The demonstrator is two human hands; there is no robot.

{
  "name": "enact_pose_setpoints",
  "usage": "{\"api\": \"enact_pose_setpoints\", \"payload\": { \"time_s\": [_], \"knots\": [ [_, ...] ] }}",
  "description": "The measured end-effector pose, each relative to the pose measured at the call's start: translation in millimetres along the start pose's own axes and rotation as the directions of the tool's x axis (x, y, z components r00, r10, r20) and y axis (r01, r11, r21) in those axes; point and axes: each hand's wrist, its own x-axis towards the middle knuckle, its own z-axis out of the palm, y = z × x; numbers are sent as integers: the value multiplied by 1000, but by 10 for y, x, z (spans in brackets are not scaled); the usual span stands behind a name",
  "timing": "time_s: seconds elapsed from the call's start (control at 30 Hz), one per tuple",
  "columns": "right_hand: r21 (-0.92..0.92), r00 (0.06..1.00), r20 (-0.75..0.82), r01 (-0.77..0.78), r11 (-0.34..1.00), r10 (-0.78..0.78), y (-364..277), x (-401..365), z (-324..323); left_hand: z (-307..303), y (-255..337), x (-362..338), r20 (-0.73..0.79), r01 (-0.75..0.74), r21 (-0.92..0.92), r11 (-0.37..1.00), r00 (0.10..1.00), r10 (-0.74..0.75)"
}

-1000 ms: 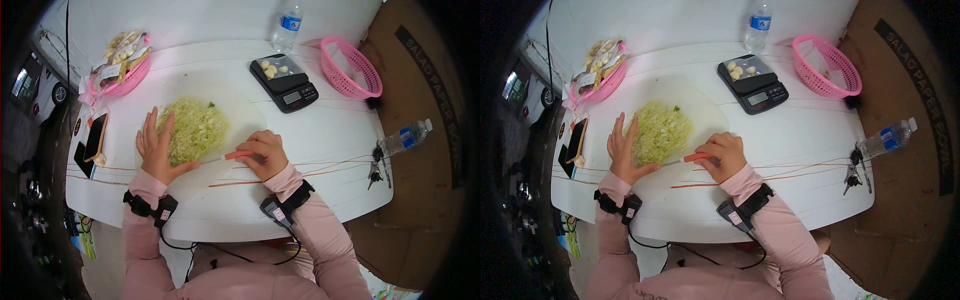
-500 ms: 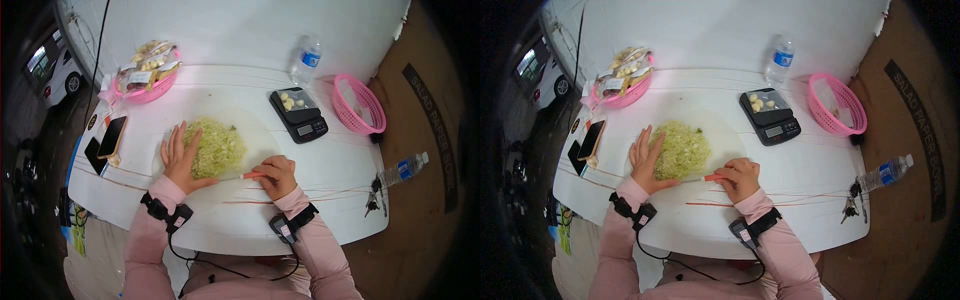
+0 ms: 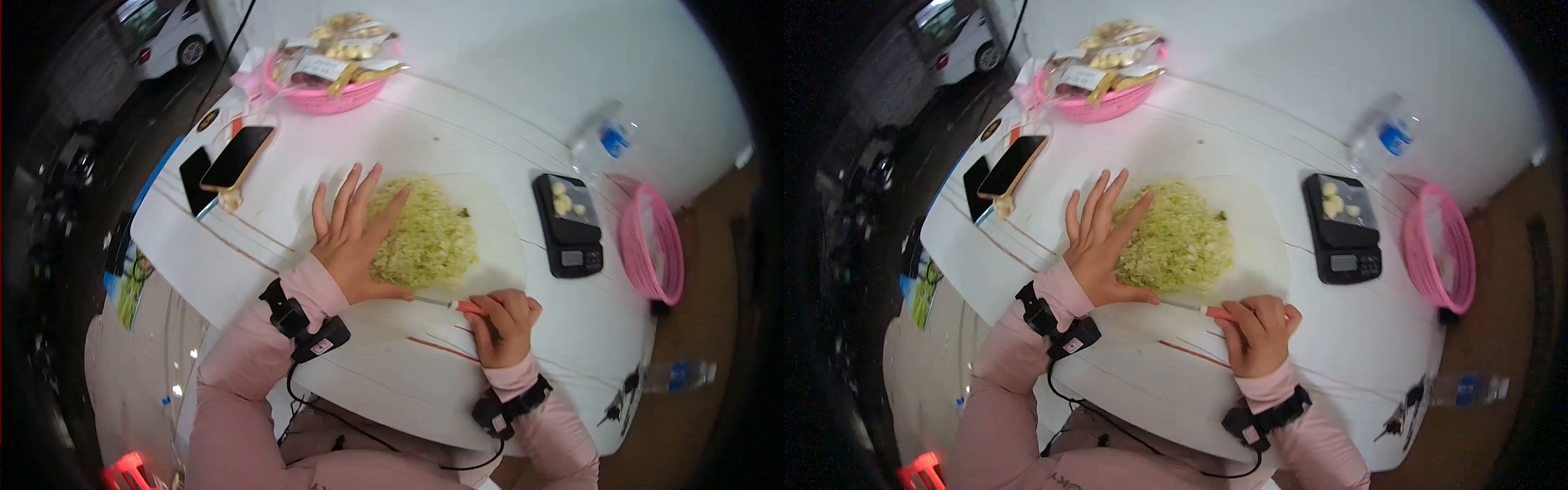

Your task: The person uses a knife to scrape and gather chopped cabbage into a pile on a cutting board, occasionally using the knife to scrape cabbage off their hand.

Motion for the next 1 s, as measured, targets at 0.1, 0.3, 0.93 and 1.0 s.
{"api": "enact_pose_setpoints", "payload": {
  "time_s": [0.1,0.3,0.93,1.0],
  "knots": [
    [36,998,60,-28,999,26,-20,14,-3,-56,2,33,-10,33,73,997,999,-32],
    [57,991,87,-108,993,102,-41,35,7,-46,-56,93,24,43,93,995,999,-45],
    [165,999,-27,27,986,-23,96,-38,47,-51,-822,-59,-401,-74,-229,971,916,-25],
    [144,1000,-29,13,989,-9,76,-49,26,-40,-777,-52,-395,-75,-207,976,918,-14]
  ]
}}
